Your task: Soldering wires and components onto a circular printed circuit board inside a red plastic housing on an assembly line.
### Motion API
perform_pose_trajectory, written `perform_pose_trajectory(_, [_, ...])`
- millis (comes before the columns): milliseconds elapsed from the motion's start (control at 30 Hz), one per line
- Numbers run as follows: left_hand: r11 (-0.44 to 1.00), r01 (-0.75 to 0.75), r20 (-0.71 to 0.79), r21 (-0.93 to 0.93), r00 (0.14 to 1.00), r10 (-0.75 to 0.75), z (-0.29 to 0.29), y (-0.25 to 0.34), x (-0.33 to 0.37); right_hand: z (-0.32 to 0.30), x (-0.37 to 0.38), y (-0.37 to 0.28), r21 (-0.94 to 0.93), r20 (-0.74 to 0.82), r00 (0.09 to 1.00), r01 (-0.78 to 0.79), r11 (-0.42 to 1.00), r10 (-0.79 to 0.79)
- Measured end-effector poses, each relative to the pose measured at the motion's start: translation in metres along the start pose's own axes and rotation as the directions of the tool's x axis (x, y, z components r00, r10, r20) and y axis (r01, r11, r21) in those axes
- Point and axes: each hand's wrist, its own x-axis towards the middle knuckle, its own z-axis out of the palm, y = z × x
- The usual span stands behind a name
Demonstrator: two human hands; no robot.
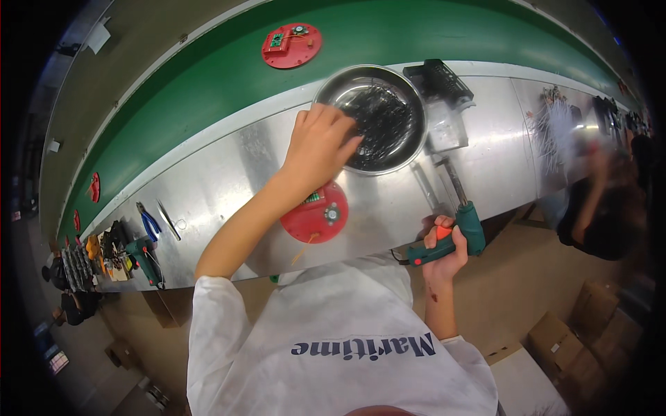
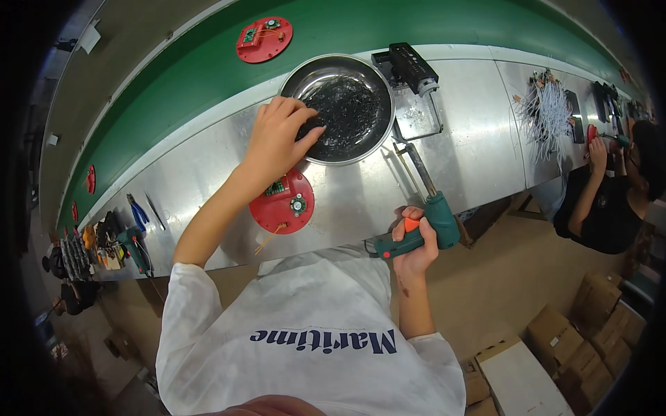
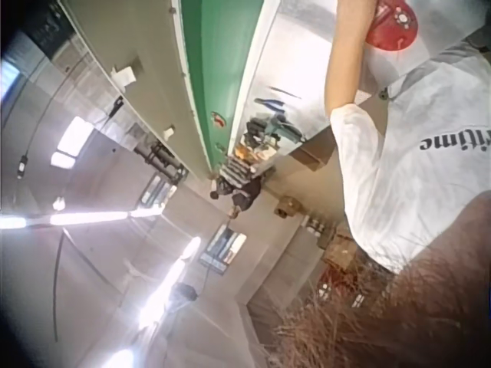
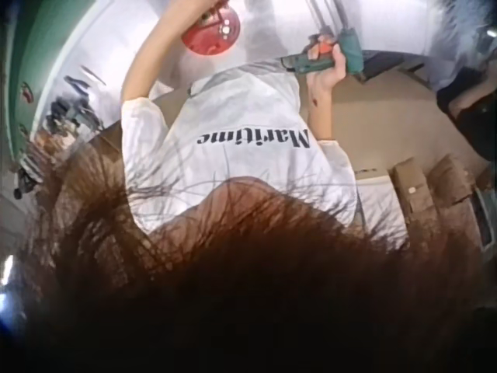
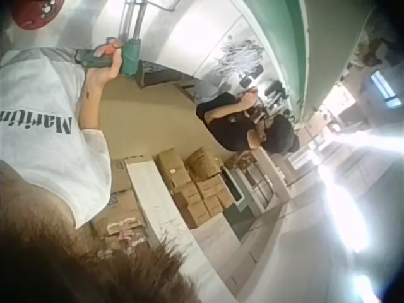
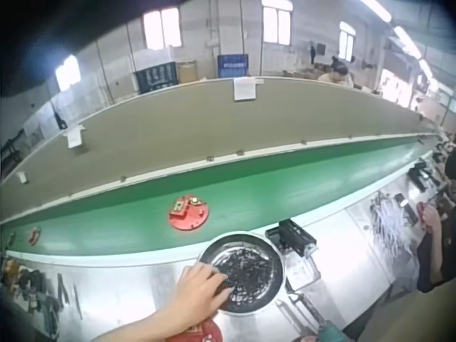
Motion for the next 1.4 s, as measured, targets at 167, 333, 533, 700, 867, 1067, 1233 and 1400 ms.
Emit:
perform_pose_trajectory(167, [0.998,0.053,0.124,0.026,0.991,-0.056,0.011,-0.003,0.01,-0.003,0.002,0.0,-0.01,-0.015,1.0,-0.021,1.0,0.02])
perform_pose_trajectory(333, [0.916,0.238,0.085,-0.323,0.971,-0.223,0.005,-0.002,0.012,-0.003,0.003,-0.002,0.011,-0.015,0.998,-0.053,0.999,0.053])
perform_pose_trajectory(533, [0.799,0.423,0.116,-0.428,0.902,-0.416,-0.009,0.004,0.018,0.001,0.002,-0.006,0.034,-0.039,0.996,-0.077,0.996,0.079])
perform_pose_trajectory(700, [0.664,0.44,0.091,-0.605,0.866,-0.492,-0.011,0.003,0.018,0.0,0.001,-0.004,0.018,-0.034,0.998,-0.043,0.999,0.043])
perform_pose_trajectory(867, [0.696,0.341,-0.052,-0.632,0.877,-0.477,-0.016,0.001,0.024,0.002,0.003,-0.005,0.029,-0.037,0.998,-0.055,0.998,0.056])
perform_pose_trajectory(1067, [0.724,0.283,-0.076,-0.629,0.905,-0.419,-0.007,0.0,0.029,0.004,0.002,-0.005,0.015,-0.048,0.998,-0.042,0.999,0.043])
perform_pose_trajectory(1233, [0.631,0.315,-0.018,-0.709,0.887,-0.462,-0.007,-0.006,0.032,0.007,0.004,-0.005,0.031,-0.049,0.997,-0.057,0.998,0.059])
perform_pose_trajectory(1400, [0.515,0.405,0.111,-0.756,0.854,-0.507,-0.008,-0.007,0.033,0.003,0.004,-0.006,0.03,-0.023,0.999,-0.041,0.999,0.042])
